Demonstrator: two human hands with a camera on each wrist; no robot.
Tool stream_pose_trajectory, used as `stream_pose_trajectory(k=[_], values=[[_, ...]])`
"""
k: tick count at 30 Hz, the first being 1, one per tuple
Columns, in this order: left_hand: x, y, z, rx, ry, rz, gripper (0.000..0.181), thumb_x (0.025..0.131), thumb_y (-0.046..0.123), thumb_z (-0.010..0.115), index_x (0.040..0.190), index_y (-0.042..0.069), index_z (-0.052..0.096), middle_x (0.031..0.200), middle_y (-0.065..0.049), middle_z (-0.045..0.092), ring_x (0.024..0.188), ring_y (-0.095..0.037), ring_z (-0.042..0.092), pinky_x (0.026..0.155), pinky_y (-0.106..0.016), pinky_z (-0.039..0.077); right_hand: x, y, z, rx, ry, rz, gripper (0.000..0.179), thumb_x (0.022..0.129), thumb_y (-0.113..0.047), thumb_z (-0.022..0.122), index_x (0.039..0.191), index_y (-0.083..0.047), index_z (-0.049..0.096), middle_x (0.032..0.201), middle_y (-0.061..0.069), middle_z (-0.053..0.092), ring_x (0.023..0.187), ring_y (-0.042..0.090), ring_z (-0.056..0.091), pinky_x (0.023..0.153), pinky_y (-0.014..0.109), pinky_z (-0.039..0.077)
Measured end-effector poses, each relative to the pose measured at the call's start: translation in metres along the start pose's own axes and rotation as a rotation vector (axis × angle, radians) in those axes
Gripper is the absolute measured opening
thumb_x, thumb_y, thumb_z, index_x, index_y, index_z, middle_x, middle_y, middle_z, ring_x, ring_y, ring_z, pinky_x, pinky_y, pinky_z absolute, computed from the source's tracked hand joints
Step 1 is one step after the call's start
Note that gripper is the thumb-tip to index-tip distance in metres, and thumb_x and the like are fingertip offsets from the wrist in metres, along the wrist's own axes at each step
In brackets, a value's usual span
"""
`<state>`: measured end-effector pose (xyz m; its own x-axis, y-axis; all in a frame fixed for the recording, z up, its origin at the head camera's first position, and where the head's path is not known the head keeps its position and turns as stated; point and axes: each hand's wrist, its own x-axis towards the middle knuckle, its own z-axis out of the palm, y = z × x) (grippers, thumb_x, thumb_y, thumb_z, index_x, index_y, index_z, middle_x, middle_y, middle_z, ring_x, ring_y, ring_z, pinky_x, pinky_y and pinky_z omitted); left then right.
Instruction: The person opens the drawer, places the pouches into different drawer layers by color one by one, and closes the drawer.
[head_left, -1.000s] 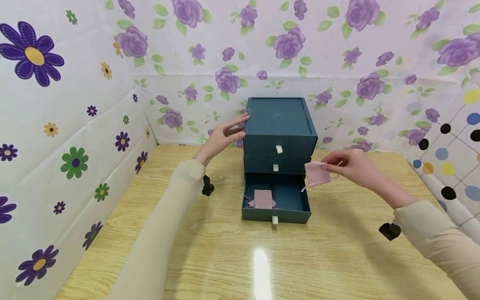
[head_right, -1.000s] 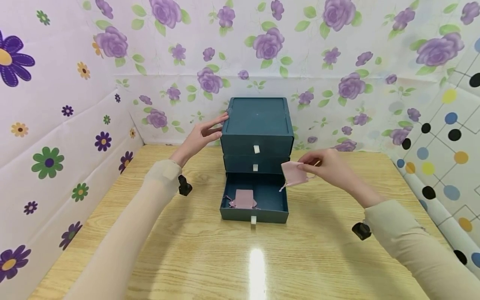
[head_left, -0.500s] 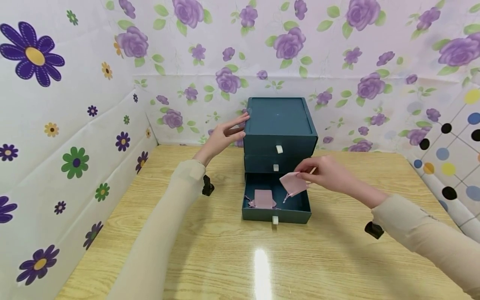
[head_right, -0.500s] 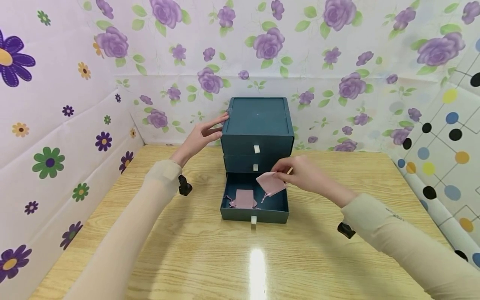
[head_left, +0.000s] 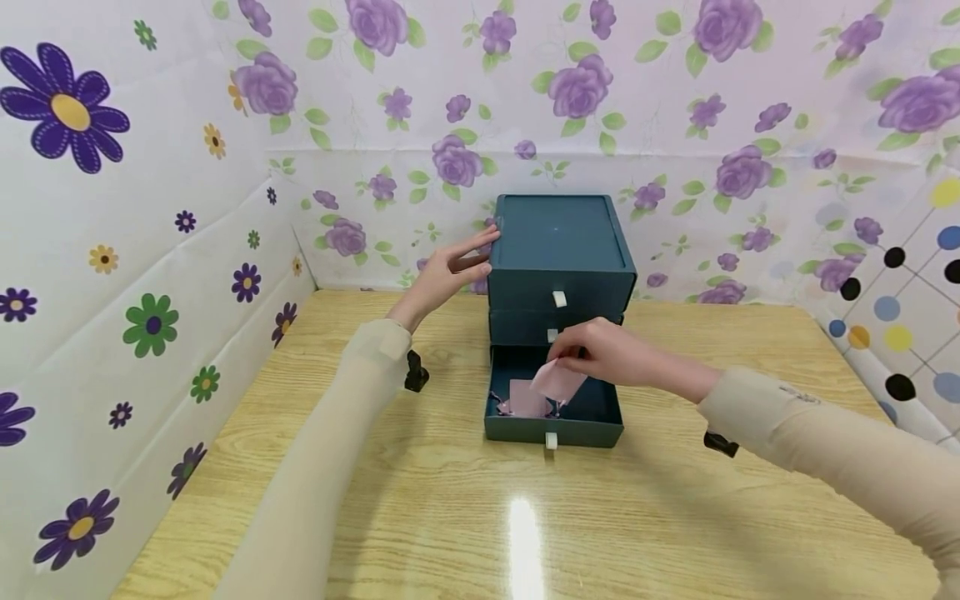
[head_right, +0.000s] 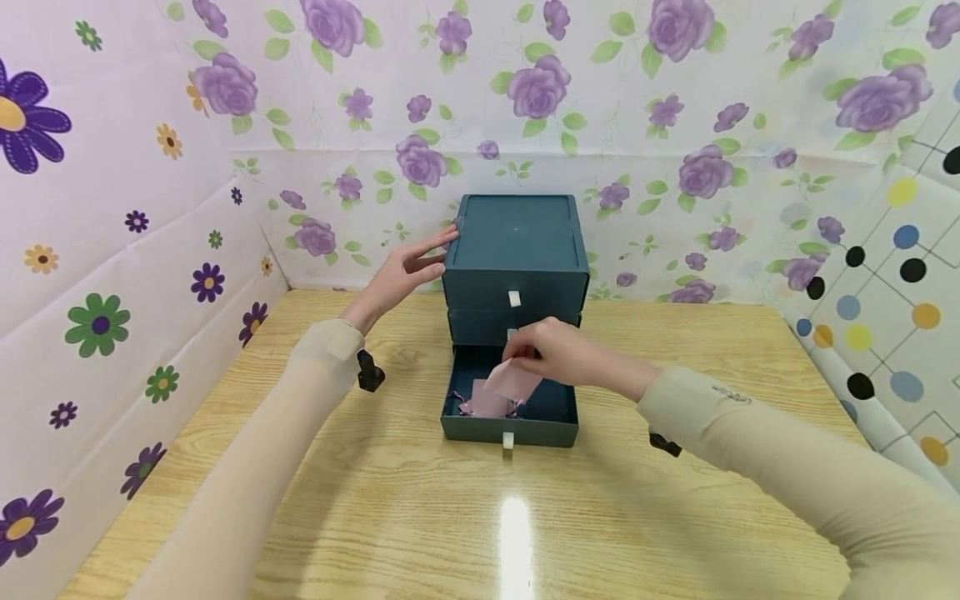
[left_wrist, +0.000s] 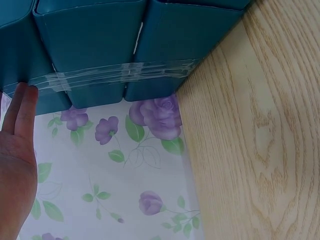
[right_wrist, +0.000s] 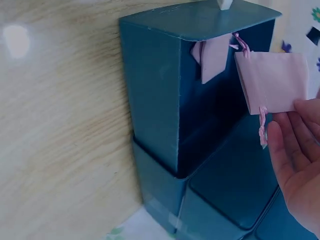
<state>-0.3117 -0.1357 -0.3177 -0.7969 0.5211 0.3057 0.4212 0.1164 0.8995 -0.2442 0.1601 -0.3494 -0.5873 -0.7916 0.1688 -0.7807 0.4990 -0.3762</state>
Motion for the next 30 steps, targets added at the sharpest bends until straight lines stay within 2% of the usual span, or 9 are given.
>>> stream_pose_trajectory(k=[4, 11, 16, 22, 30], values=[[0.0, -0.001, -0.001, 0.001, 0.002, 0.0, 0.056, 0.1, 0.013, 0.056, 0.153, 0.013, 0.039, 0.166, 0.0, 0.025, 0.148, -0.03, 0.036, 0.118, -0.045, 0.038, 0.016, -0.005, 0.001, -0.03, -0.078, -0.044, 0.012, 0.093, -0.012, 0.068, 0.103, -0.015, 0.075, 0.099, 0.0, 0.075, 0.079, 0.004, 0.066, 0.074, 0.019, 0.059], [-0.001, -0.003, -0.003, 0.003, -0.001, 0.001, 0.057, 0.1, 0.016, 0.057, 0.154, 0.014, 0.038, 0.166, 0.002, 0.024, 0.148, -0.031, 0.035, 0.119, -0.047, 0.037, 0.045, -0.012, 0.002, -0.076, -0.233, -0.034, 0.012, 0.095, -0.014, 0.067, 0.102, -0.016, 0.076, 0.096, -0.002, 0.075, 0.074, 0.001, 0.061, 0.072, 0.017, 0.057], [-0.001, -0.002, -0.002, 0.008, -0.005, 0.002, 0.056, 0.1, 0.016, 0.057, 0.153, 0.014, 0.039, 0.166, 0.002, 0.024, 0.148, -0.029, 0.036, 0.119, -0.046, 0.038, 0.059, -0.015, 0.007, -0.064, -0.325, -0.041, 0.012, 0.095, -0.015, 0.066, 0.103, -0.016, 0.076, 0.097, -0.001, 0.075, 0.076, 0.001, 0.062, 0.074, 0.019, 0.057], [-0.001, -0.001, 0.0, 0.013, -0.009, 0.01, 0.056, 0.1, 0.014, 0.056, 0.153, 0.012, 0.038, 0.166, 0.001, 0.025, 0.148, -0.03, 0.036, 0.118, -0.045, 0.038, 0.071, -0.016, 0.014, -0.045, -0.391, -0.035, 0.012, 0.095, -0.015, 0.066, 0.102, -0.017, 0.076, 0.095, -0.003, 0.074, 0.075, 0.002, 0.062, 0.076, 0.019, 0.058], [-0.001, 0.0, -0.001, 0.015, -0.01, 0.006, 0.056, 0.1, 0.015, 0.056, 0.154, 0.013, 0.038, 0.166, 0.002, 0.024, 0.148, -0.03, 0.036, 0.119, -0.046, 0.037, 0.077, -0.017, 0.016, -0.04, -0.421, -0.027, 0.013, 0.096, -0.014, 0.065, 0.103, -0.017, 0.076, 0.096, -0.002, 0.075, 0.076, 0.003, 0.063, 0.076, 0.021, 0.058]])
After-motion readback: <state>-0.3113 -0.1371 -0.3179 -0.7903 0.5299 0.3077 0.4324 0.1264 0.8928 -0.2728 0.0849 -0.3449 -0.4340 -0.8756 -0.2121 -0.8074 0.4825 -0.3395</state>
